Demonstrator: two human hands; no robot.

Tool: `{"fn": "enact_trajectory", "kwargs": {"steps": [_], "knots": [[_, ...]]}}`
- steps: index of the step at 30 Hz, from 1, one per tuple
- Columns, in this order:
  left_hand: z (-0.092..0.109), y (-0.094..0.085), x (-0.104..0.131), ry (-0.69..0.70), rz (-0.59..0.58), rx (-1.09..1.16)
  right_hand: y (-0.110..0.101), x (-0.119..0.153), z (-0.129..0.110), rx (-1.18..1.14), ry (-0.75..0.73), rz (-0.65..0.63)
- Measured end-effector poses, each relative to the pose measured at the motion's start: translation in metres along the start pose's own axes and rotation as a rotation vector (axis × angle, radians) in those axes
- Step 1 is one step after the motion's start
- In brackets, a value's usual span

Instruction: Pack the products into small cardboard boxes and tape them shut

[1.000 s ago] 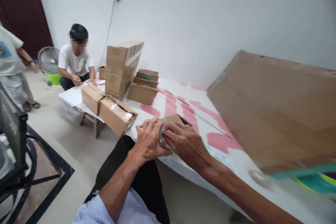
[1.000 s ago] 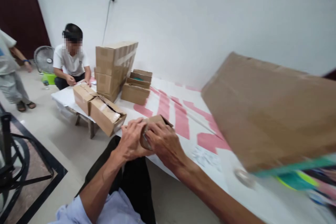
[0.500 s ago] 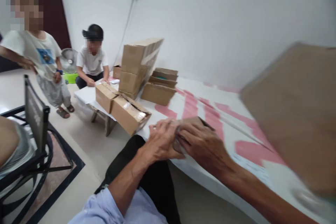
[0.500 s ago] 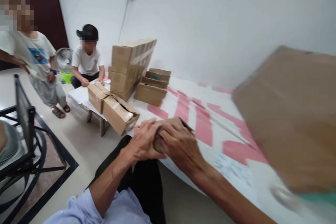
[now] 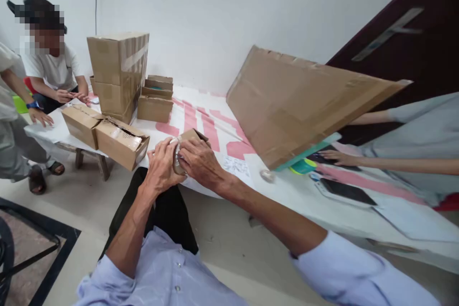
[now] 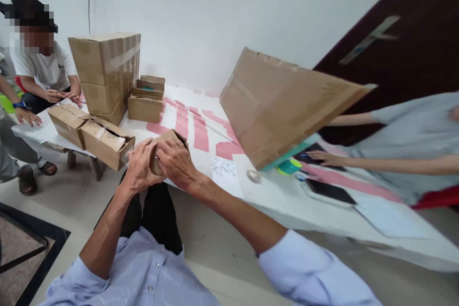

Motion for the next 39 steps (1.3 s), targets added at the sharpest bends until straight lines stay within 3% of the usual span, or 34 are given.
{"fn": "enact_trajectory", "kwargs": {"steps": [24,32,39], "knots": [[0.005,0.003,-0.002,0.059,0.045,-0.027,-0.004,0.008,0.003,0.003,0.042,0.026],[0.012,0.001,-0.006,0.044,-0.019,-0.048,-0.003,0.009,0.006,-0.005,0.018,0.003],[0.022,0.0,-0.011,0.034,-0.066,-0.059,-0.01,0.013,0.019,-0.091,-0.004,0.085]]}}
Point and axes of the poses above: each hand's wrist, its own x-axis away from the middle knuckle, its own y-axis out of the palm, z = x × y, the point moved 4 cm from there along -x, towards the middle knuckle, and after that the axes turned 11 degrees about x, right-handed, at the moved point
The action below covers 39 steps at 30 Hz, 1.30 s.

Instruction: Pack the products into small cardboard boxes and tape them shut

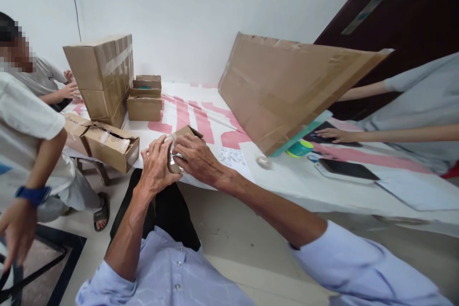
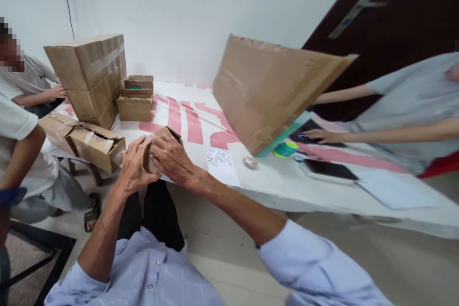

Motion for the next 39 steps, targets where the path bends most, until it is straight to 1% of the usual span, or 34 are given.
{"fn": "enact_trajectory", "kwargs": {"steps": [3,6,17,20,25,28,30,36,39], "knots": [[0.004,0.0,-0.004,-0.023,-0.025,-0.014,-0.002,0.004,0.011,-0.036,0.012,0.032],[0.007,0.0,-0.007,-0.016,-0.036,-0.022,-0.003,0.008,0.016,-0.048,0.009,0.014],[0.016,0.002,-0.013,-0.007,-0.043,-0.077,-0.008,0.004,0.015,0.092,0.013,-0.074],[0.02,0.004,-0.015,-0.008,-0.049,-0.1,-0.009,0.003,0.014,0.097,0.049,-0.134],[0.025,0.004,-0.017,-0.011,-0.064,-0.123,-0.011,-0.002,0.013,0.077,0.165,-0.245],[0.028,0.004,-0.017,-0.004,-0.074,-0.125,-0.011,-0.002,0.011,0.081,0.18,-0.276],[0.03,0.005,-0.018,-0.005,-0.076,-0.13,-0.01,0.0,0.011,0.085,0.17,-0.264],[0.033,0.008,-0.018,0.0,-0.075,-0.151,-0.002,0.011,0.012,0.069,0.16,-0.15],[0.033,0.009,-0.018,0.003,-0.073,-0.164,0.0,0.014,0.013,0.045,0.159,-0.122]]}}
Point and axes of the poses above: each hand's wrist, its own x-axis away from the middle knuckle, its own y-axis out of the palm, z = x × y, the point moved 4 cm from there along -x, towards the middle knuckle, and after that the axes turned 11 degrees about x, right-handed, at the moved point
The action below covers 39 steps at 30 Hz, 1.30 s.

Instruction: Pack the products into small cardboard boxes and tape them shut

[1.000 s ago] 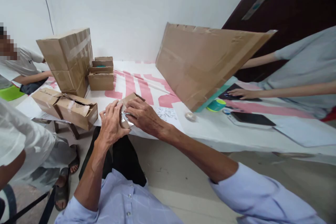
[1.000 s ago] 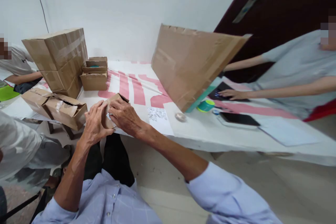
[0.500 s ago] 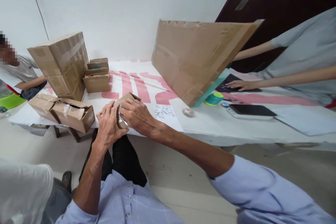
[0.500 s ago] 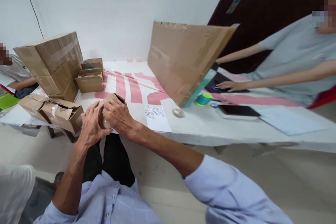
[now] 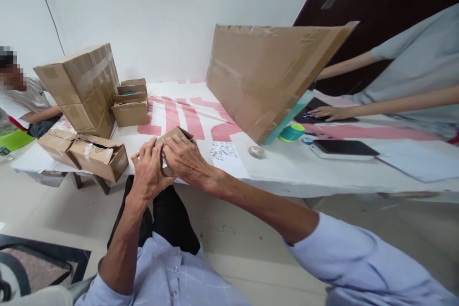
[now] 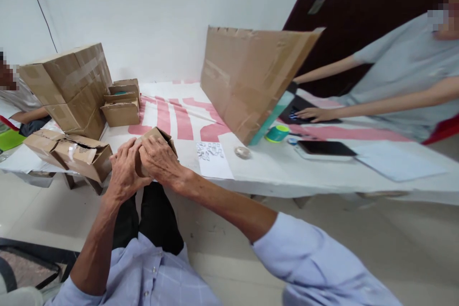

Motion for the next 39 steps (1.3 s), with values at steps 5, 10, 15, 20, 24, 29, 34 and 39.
{"fn": "enact_trajectory", "kwargs": {"steps": [5,10,15,20,24,29,34,39], "knots": [[-0.001,0.001,0.001,-0.009,-0.005,-0.017,0.002,0.0,0.0,0.037,-0.041,0.01],[-0.002,0.0,0.003,-0.004,0.003,0.001,-0.003,0.004,0.003,0.046,-0.067,0.037],[-0.004,0.001,0.005,-0.007,0.008,0.017,-0.012,0.008,0.01,0.013,-0.035,0.066],[-0.005,0.002,0.006,-0.005,0.009,0.024,-0.013,0.006,0.006,0.012,-0.073,0.051],[-0.005,0.001,0.007,-0.011,0.017,0.039,-0.012,0.004,0.002,-0.002,-0.062,0.046],[-0.004,0.002,0.008,-0.015,0.003,0.063,-0.012,0.002,-0.002,0.058,-0.027,0.027],[-0.004,0.0,0.008,-0.011,-0.007,0.073,-0.011,0.003,-0.004,0.083,-0.055,0.02],[-0.006,0.002,0.009,-0.012,0.009,0.072,-0.008,0.003,-0.001,0.058,-0.054,-0.001]]}}
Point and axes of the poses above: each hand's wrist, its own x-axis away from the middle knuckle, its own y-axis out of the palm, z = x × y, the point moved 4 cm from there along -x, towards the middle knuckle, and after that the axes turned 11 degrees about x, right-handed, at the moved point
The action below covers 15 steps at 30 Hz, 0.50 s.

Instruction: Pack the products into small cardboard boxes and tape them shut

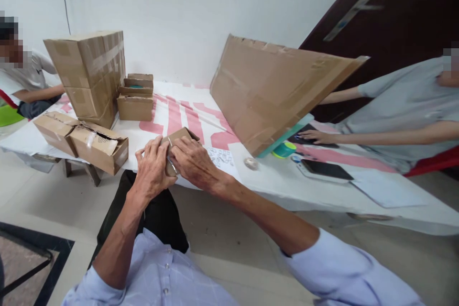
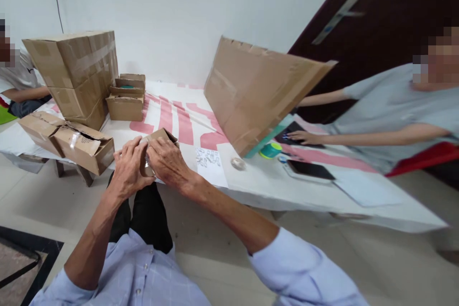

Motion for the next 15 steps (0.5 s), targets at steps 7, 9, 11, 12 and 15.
{"fn": "enact_trajectory", "kwargs": {"steps": [7,9,11,12,15], "knots": [[-0.0011,0.0011,0.0009,-0.001,0.004,0.013,-0.0013,-0.0003,-0.0008,0.036,-0.032,-0.012],[-0.0013,0.0004,0.0011,-0.004,0.002,0.018,-0.0025,0.0002,-0.0013,0.043,-0.042,-0.004],[-0.0014,-0.0003,0.0011,-0.005,-0.003,0.021,-0.0035,0.0004,-0.0015,0.037,-0.05,0.004],[-0.0015,-0.0006,0.001,-0.007,-0.006,0.021,-0.0038,0.0003,-0.0016,0.034,-0.051,0.006],[-0.002,-0.0011,0.001,-0.013,-0.007,0.018,-0.0043,-0.0012,-0.0022,0.03,-0.059,0.001]]}}
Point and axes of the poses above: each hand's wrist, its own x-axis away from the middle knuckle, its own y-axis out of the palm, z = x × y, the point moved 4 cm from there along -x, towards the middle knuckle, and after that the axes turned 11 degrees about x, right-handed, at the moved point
